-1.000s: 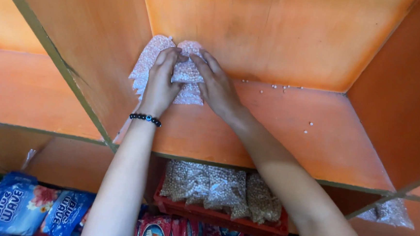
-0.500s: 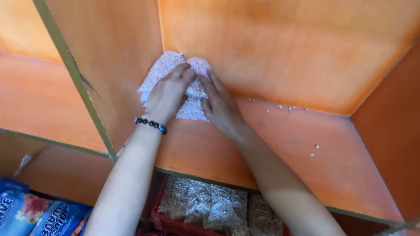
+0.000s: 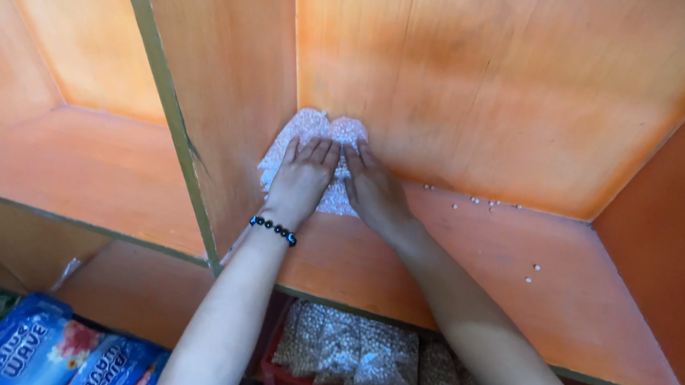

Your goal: Stocking and organizing small bags of beans on a grocery store shelf.

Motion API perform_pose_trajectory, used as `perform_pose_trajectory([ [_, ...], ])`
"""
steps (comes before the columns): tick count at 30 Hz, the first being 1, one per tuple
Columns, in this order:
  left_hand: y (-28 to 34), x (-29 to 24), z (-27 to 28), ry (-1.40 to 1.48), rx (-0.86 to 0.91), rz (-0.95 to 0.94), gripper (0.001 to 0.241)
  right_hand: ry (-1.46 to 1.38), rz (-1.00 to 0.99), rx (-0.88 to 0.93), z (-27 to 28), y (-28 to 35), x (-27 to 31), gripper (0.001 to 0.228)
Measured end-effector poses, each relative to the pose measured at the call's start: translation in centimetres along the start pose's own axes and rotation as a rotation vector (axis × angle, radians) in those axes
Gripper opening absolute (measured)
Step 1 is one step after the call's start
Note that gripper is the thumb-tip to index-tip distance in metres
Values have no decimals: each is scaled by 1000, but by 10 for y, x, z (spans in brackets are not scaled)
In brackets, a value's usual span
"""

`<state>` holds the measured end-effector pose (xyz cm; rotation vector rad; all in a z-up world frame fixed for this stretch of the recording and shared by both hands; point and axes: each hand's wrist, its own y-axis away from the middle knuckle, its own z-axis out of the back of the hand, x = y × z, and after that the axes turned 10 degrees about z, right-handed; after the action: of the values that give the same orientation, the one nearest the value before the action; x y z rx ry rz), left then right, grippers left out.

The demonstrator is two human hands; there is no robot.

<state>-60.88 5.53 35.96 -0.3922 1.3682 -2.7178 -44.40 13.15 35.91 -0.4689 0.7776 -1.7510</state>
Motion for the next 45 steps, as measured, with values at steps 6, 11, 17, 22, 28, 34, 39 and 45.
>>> perform_pose_trajectory([
  [6, -8, 3, -19, 3, 47, 48, 46, -5, -27, -21, -7, -6, -3, 59],
  [11, -7, 3, -13, 34, 101, 63, 47, -147, -24, -45, 1, -3, -3, 65],
  [17, -8, -1, -5, 160, 203, 110, 57, -82, -29, 5, -9, 2, -11, 61],
  [22, -15, -7, 23, 269, 375, 160, 67, -39, 9, 26, -11, 3, -14, 60],
  [28, -38, -10, 7, 627, 266, 259, 59, 29, 55, 18, -10, 2, -13, 56],
  [34, -50, -7, -31, 582, 203, 206, 48, 107, 91, 32, -13, 2, -14, 63],
  [39, -62, -9, -16, 558, 339, 291, 50, -1, 6, 40, -14, 4, -14, 67],
  [45, -79, -18, -23, 595, 382, 338, 78, 63, -8, -12, -8, 1, -14, 76],
])
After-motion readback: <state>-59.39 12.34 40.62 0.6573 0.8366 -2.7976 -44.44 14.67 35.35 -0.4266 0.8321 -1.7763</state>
